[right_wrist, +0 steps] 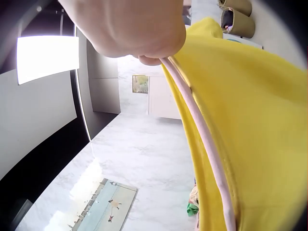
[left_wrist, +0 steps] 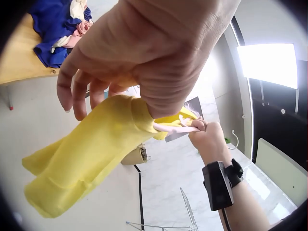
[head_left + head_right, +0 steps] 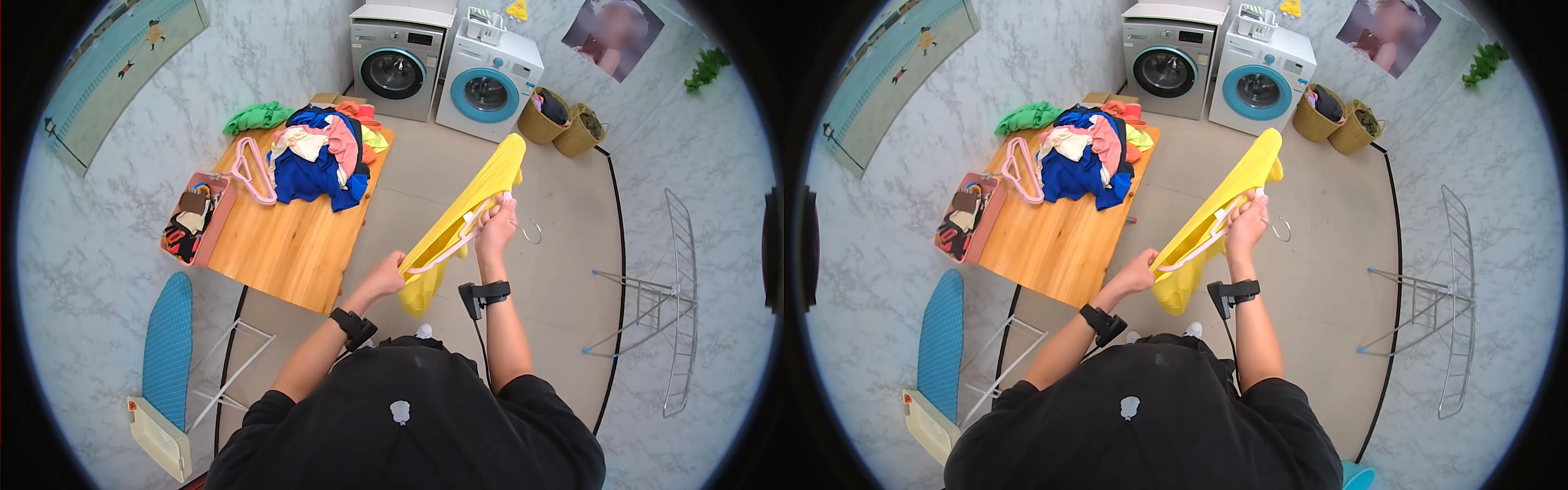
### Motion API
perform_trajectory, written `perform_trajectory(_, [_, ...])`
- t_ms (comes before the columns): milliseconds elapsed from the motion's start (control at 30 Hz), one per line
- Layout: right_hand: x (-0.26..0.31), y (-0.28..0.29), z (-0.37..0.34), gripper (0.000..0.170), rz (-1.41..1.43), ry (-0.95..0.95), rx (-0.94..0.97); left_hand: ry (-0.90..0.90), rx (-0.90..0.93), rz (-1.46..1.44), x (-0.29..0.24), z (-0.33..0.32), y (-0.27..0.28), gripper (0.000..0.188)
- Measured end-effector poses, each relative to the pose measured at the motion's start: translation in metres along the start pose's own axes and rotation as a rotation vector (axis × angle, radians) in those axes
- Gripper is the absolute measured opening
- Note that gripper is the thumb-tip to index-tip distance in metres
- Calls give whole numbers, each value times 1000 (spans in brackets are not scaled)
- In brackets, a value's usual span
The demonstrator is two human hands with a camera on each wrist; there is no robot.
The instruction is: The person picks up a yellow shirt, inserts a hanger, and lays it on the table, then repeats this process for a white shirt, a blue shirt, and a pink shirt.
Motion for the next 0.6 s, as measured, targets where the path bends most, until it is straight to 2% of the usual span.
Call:
perform_trajectory(167, [-20,12,-7,37,-95,-56,-4,5,29,247,6,-1,-5,55])
perform_trajectory(233, [-21,12,-12,36,-103,-48,-23,18,96,352,9,0,-15,73])
perform_trajectory(300, [-26,11,-18,35,-110,-40,-42,13,120,363,10,1,-19,80])
perform_trajectory(367, [-30,6,-23,34,-324,-79,-2,5,147,377,8,3,-21,87])
perform_trajectory(400, [-38,12,-21,34,-326,-76,-7,1,176,345,5,3,-24,89])
perform_trajectory(467, [-39,-1,-20,33,-889,263,232,-3,209,312,2,3,-29,90])
perform_trajectory(500, [-33,-1,-22,33,-890,263,229,-50,170,280,-4,3,-26,91])
perform_trajectory(567, [-50,-8,-30,34,-443,-259,370,-97,130,249,-8,6,-22,92])
perform_trajectory(600, [-60,-16,-42,35,-207,-511,428,-169,43,160,-12,8,-13,90])
Point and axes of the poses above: each hand's wrist, its own z-axis towards the middle knuckle, its own y-axis out of the back of the hand, x = y × z, the point moved 9 cm from there along z, towards the middle knuckle, and after that the axes turned 6 degrees about x, right-handed, at the moved point
